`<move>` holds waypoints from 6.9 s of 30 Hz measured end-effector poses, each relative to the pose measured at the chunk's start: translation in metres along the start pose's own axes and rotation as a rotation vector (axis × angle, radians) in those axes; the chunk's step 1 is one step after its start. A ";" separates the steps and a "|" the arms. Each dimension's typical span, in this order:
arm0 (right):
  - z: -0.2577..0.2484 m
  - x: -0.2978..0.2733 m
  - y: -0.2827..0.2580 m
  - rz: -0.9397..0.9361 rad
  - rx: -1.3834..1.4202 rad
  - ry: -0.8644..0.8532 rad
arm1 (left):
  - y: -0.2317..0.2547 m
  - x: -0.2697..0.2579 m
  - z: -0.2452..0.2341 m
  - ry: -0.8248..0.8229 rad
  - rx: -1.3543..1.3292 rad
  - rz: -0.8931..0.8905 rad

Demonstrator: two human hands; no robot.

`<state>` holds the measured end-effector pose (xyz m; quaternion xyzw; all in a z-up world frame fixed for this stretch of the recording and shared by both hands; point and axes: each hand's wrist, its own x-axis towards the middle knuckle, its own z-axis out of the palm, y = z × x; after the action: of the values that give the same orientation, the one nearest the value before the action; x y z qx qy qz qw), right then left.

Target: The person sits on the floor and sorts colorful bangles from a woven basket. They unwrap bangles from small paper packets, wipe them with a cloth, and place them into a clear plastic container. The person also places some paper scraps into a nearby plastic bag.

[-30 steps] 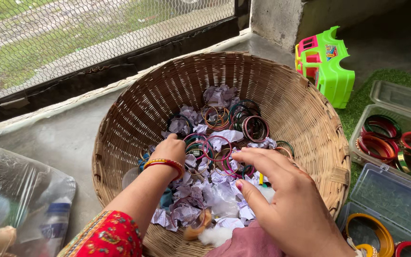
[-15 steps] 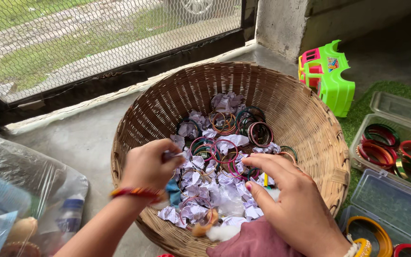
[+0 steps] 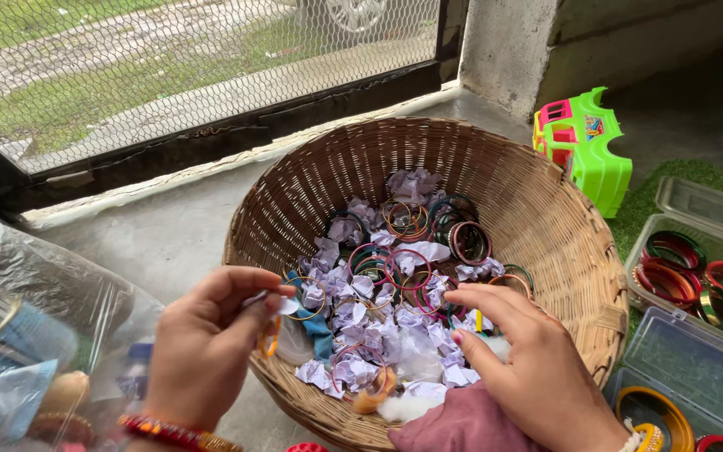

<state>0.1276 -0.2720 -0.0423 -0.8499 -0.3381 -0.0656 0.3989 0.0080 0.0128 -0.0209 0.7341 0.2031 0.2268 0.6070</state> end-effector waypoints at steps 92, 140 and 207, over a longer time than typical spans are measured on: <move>0.016 -0.014 0.034 -0.299 -0.277 -0.021 | 0.017 -0.001 -0.027 -0.012 0.710 0.531; -0.033 0.019 0.020 0.158 0.137 0.139 | -0.076 0.137 0.193 -0.567 1.302 0.289; 0.021 -0.012 -0.038 0.256 0.536 0.178 | 0.029 -0.054 0.095 -0.115 -0.355 -0.018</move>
<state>0.0911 -0.2458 -0.0373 -0.7409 -0.1974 0.0028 0.6419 0.0201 -0.0993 -0.0118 0.6254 0.1312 0.2112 0.7396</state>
